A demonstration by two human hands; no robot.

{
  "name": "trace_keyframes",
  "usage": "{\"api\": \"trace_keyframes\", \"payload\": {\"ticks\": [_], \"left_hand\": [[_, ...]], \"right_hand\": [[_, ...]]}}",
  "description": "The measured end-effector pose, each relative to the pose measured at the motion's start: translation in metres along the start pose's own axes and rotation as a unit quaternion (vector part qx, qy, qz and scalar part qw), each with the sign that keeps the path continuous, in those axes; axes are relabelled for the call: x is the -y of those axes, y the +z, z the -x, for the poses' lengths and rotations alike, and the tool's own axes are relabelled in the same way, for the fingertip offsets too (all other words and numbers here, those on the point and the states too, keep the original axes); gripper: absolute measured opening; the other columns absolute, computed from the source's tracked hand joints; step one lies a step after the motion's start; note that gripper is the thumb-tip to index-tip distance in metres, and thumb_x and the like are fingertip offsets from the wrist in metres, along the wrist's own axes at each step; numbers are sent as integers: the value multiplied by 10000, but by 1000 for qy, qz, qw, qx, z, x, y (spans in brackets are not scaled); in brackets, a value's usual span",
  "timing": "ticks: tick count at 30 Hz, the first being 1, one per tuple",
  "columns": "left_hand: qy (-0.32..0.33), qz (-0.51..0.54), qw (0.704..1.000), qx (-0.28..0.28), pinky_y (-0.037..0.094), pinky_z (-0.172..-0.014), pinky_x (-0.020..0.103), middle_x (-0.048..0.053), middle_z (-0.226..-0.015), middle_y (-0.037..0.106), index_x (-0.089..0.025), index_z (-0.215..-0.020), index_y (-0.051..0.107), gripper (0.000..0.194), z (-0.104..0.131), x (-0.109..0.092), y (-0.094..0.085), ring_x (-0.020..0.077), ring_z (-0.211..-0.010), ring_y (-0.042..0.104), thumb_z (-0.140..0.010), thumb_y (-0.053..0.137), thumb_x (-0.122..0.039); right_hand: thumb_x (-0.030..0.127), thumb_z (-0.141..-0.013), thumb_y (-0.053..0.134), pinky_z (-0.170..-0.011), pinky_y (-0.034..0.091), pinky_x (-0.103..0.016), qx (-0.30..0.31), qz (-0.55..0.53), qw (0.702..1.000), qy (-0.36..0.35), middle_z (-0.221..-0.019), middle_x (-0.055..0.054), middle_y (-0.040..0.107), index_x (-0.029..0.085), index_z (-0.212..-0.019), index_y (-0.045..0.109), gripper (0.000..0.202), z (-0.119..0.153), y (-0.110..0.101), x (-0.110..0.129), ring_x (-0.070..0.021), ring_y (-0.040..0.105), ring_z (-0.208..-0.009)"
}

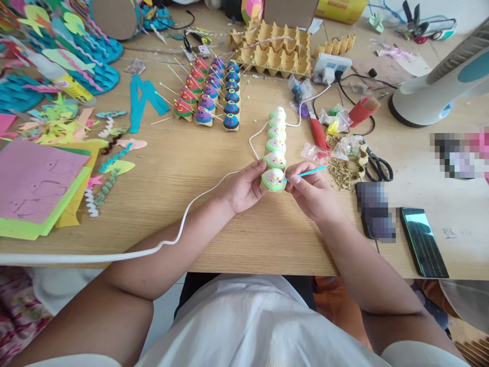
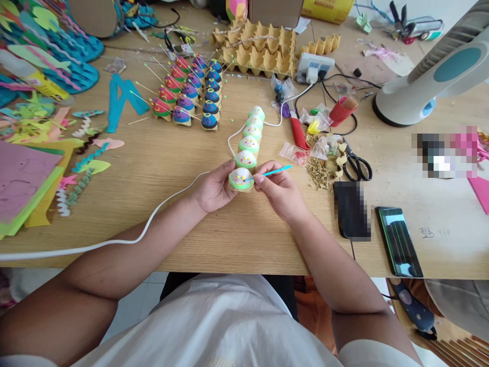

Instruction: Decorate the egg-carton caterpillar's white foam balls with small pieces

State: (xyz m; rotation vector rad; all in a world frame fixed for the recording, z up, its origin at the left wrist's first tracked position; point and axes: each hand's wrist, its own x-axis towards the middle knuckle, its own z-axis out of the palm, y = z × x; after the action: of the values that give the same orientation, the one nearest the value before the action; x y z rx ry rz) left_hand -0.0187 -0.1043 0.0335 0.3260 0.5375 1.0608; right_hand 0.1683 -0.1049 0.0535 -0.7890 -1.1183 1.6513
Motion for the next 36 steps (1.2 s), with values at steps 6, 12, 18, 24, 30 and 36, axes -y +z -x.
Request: {"api": "trace_keyframes", "payload": {"ticks": [6,12,18,24,30,36], "left_hand": [[-5,4,1000,-4,608,-704,185,55,-969,838,-123,-1121,766,164,-1,0,-1,123,-805,791,-1064,638,-206],[-4,10,1000,-6,587,-690,180,39,-951,828,-130,-1106,773,134,1,-1,2,108,-775,770,-1041,684,-206],[-2,9,1000,-6,596,-699,181,49,-967,833,-117,-1103,778,143,1,0,2,112,-792,780,-1046,677,-200],[-1,11,999,-30,583,-654,170,28,-927,826,-122,-1042,765,145,-1,-1,2,91,-747,770,-1067,627,-158],[15,-18,999,-39,578,-676,192,20,-941,820,-145,-1038,767,84,-2,2,-1,98,-763,760,-1032,703,-199],[34,-36,998,-37,572,-718,208,26,-962,822,-162,-1023,783,72,-4,4,-6,109,-788,754,-993,758,-223]], "right_hand": [[443,-757,985,-648,454,-255,6,2,1000,-4,-757,44,629,243,-815,671,377,-1,-2,-2,-99,548,-674],[424,-768,980,-649,450,-248,14,-4,1000,-12,-765,47,642,234,-821,673,365,-2,-3,-3,-87,559,-665],[463,-771,970,-651,454,-266,17,24,999,-24,-762,47,635,238,-825,642,401,-3,-3,-3,-102,549,-670],[450,-781,961,-651,446,-265,11,1,999,-31,-755,52,593,247,-828,644,379,-2,-5,1,-102,540,-668],[455,-824,922,-759,515,-307,-11,90,989,-116,-890,8,622,263,-831,679,310,0,-6,-1,-135,570,-784],[478,-903,845,-1038,557,-439,3,216,960,-177,-1116,-49,698,277,-857,693,256,2,-5,0,-219,665,-1099]]}}
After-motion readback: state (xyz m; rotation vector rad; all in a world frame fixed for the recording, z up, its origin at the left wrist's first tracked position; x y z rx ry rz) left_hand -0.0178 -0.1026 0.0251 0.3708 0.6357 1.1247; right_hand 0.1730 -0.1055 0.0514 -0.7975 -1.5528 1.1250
